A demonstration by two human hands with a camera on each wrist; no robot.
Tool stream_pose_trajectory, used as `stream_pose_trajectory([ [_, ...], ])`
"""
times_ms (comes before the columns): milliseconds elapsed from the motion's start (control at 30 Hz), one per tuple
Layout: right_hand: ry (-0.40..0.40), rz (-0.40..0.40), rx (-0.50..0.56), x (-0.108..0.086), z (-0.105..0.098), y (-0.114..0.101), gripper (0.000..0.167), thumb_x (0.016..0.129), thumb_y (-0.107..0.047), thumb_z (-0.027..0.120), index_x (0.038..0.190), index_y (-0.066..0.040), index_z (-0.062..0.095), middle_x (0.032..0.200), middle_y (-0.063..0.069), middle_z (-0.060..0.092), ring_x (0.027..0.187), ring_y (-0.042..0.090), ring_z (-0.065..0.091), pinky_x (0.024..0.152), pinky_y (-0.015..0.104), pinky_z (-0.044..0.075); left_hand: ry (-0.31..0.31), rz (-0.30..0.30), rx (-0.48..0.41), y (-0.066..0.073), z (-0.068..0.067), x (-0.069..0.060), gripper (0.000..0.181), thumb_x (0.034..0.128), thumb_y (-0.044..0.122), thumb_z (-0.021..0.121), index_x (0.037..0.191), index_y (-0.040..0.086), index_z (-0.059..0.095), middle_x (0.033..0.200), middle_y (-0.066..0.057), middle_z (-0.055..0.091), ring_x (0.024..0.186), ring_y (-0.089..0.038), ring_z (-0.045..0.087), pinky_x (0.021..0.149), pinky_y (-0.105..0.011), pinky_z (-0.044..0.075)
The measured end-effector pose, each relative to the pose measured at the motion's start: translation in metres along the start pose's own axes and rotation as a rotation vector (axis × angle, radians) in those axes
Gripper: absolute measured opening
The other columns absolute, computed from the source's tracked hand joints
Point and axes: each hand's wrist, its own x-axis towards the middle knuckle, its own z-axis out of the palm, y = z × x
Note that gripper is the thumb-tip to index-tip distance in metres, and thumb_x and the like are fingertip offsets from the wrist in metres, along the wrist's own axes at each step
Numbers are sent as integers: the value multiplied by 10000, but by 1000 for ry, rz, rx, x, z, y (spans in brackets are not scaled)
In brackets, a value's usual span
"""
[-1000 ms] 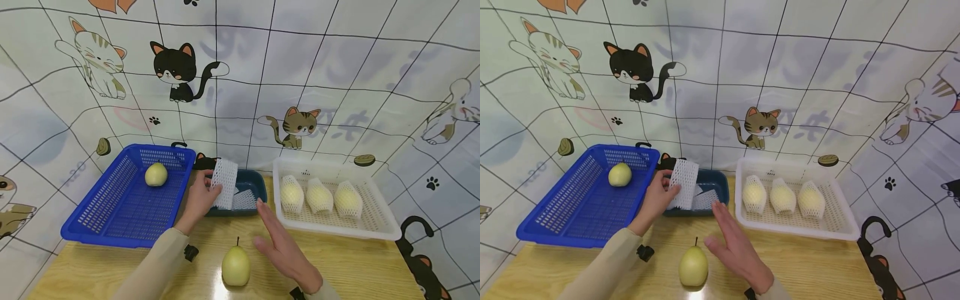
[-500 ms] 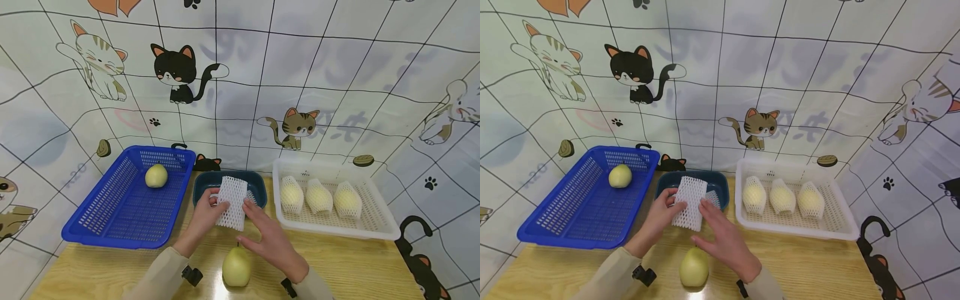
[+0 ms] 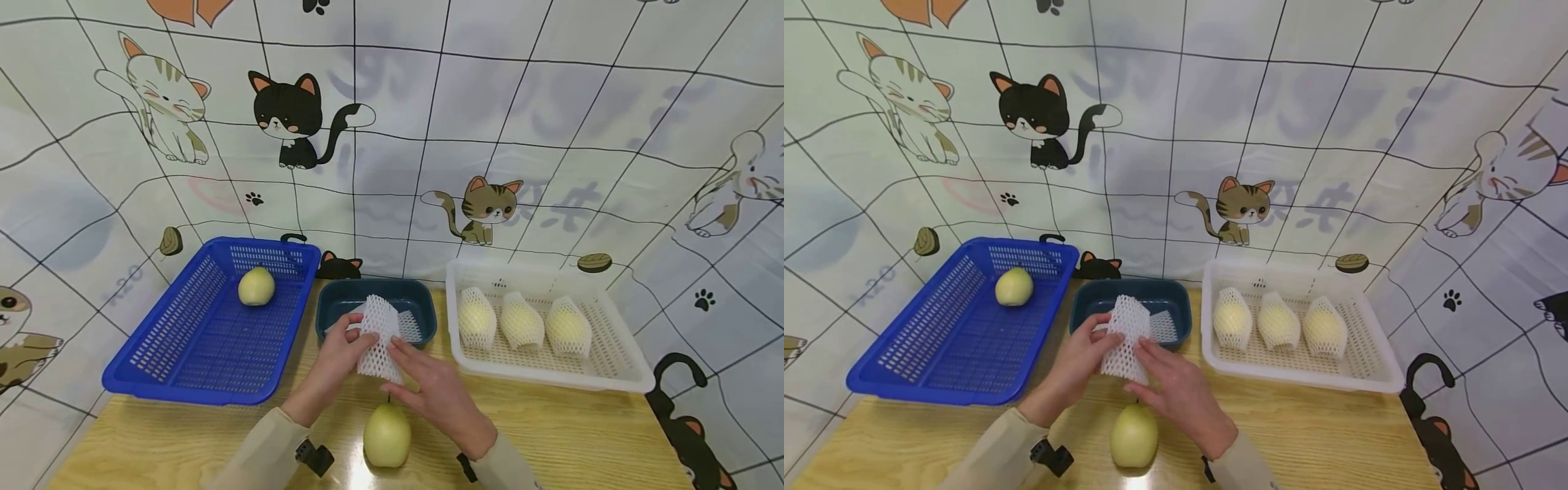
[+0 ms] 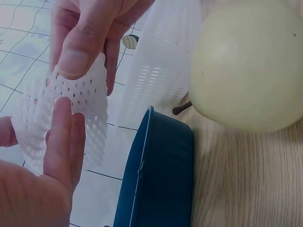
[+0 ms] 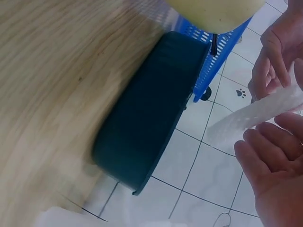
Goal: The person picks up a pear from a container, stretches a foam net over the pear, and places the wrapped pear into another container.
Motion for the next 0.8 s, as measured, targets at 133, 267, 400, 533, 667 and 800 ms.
stream_pose_trajectory([
  [133,-29,42,42,-1,-2,0,533,1008,-403,659,1346,9,666,1394,157,631,1187,280,671,898,398,587,-25,11,-47,1,0,-2,464,1051,274,586,1418,29,443,1182,-174,640,867,-194,699,703,-276,585],
  [267,-75,131,99,-3,-6,0,504,1004,-343,674,1393,-25,638,1450,119,595,1240,285,637,949,438,566,-92,41,-129,1,0,-3,406,1086,297,481,1369,8,448,1182,-173,590,957,-225,712,786,-288,594],
  [400,-62,181,165,-5,-7,2,519,1001,-361,665,1395,-24,635,1436,114,606,1248,293,632,967,458,555,-161,56,-184,-1,-2,-4,399,1102,315,418,1319,-20,430,1148,-156,599,932,-193,705,830,-288,589],
  [533,-13,208,230,-5,-7,5,452,999,-268,691,1369,-10,653,1378,114,644,1212,291,655,947,457,565,-236,105,-198,-4,-5,-4,471,1120,393,356,1267,-48,430,1171,-142,607,981,-186,706,911,-319,581],
  [667,22,248,242,-4,-8,6,343,1009,-117,672,1335,-12,682,1328,95,675,1177,265,670,913,440,583,-350,213,-178,-10,-8,-6,531,1131,384,373,1280,-124,409,1282,-190,569,1125,-204,676,1021,-380,529],
  [800,48,316,284,-2,-10,5,298,1022,-77,633,1306,-24,706,1303,70,688,1174,247,667,898,427,591,-361,252,-131,-16,-5,-8,583,1052,329,625,1348,-131,425,1340,-230,562,1181,-172,643,1006,-348,536],
])
